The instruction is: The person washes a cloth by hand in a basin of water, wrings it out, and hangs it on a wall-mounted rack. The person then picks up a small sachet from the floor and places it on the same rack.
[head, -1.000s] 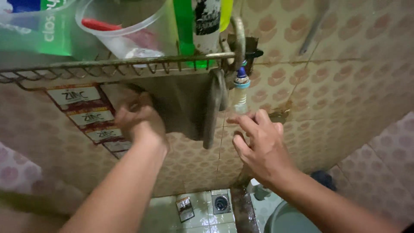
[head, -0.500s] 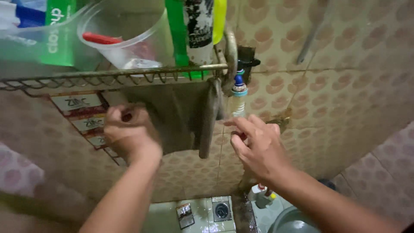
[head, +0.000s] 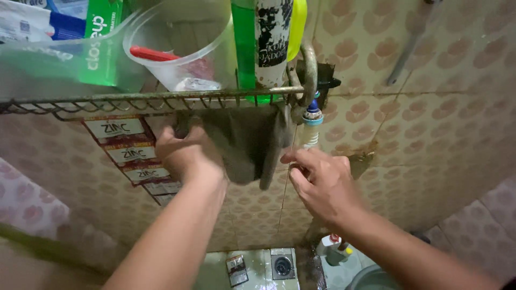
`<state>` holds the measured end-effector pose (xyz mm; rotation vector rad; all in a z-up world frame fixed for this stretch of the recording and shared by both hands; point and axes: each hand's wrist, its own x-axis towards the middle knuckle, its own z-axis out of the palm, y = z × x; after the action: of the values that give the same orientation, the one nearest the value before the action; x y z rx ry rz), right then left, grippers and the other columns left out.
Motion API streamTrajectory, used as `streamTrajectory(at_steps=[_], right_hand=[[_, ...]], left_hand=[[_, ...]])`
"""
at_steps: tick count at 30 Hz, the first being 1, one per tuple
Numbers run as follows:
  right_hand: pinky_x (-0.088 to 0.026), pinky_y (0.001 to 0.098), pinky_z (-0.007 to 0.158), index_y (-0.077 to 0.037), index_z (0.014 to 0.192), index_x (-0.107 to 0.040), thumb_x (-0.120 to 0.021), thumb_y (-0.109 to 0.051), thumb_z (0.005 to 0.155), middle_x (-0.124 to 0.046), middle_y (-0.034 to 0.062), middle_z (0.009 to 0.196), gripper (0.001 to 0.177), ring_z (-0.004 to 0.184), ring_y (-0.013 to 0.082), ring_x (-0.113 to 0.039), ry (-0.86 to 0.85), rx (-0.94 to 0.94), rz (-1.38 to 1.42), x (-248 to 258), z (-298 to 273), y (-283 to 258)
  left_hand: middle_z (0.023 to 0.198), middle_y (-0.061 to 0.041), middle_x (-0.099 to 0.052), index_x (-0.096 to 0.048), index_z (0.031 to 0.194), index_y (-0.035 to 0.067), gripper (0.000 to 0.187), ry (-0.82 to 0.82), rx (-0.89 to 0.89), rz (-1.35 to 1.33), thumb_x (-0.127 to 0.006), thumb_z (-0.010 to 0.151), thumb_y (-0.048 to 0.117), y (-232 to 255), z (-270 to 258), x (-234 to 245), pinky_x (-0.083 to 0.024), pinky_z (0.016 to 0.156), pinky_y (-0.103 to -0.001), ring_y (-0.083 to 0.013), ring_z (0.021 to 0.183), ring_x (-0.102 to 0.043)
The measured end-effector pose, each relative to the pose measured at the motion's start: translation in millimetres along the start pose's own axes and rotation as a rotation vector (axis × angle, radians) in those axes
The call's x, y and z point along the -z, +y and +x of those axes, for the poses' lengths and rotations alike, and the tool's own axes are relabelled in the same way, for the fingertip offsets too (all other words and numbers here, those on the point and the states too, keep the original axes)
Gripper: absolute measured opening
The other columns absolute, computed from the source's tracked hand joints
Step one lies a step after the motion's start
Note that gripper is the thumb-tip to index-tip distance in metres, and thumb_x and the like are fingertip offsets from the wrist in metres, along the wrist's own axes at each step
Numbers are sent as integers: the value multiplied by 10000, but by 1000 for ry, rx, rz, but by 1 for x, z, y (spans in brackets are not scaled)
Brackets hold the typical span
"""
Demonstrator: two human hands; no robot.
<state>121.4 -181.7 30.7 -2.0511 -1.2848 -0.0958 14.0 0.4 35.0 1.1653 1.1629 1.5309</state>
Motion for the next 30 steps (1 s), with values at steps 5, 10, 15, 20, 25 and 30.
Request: streamTrajectory(at_steps=[5,10,15,20,25,30], right_hand=[[-489,374,890,-199,1066,-773,-626,-221,878,-742,48,902,240,700,208,-715,-68,-97,7,6,-2,-5],[-412,393,959,-195,1045,-774,-629,-225,893,-731,36,892,212,732,212,-695,-66,-40,-31,4,-8,9],[-407,411,887,-193,1044,-761,-626,-213,880,-721,26,862,213,786,207,-689,-54,-7,-77,4,-16,18],[-407,414,898,-196,1047,-763,-624,-203,875,-729,29,872,221,736,206,-696,-81,-36,-61,12,-19,14],[-556,358,786,-150,1059,-750,-621,-174,864,-759,66,945,234,693,215,-735,-49,-33,66,17,-20,15],[-585,378,743,-166,1129,-743,-609,-156,863,-757,119,982,299,753,260,-752,-73,-141,60,25,-22,4]], left_hand=[[994,-84,-773,-726,1067,21,232,-100,16,-64,-684,846,79,2,-12,-13,-532,811,-366,-198,874,-691],[1046,-208,-717,-713,1051,21,304,-176,-27,458,-692,954,309,15,-33,-24,-500,814,-503,-374,969,-675],[1186,-187,-711,-714,1108,63,454,-503,11,685,-466,1003,428,-9,-35,-43,-500,979,-506,-393,1126,-663],[1329,-165,-647,-688,1228,93,573,-755,191,850,-355,991,494,-37,-33,-58,-454,1065,-514,-397,1256,-598],[1377,-174,-617,-664,1275,106,606,-871,160,868,-308,991,505,-50,-28,-52,-433,1085,-533,-407,1305,-564],[1341,-208,-629,-644,1244,71,570,-717,-222,918,-378,980,501,-47,-15,-56,-448,1043,-540,-417,1246,-592]])
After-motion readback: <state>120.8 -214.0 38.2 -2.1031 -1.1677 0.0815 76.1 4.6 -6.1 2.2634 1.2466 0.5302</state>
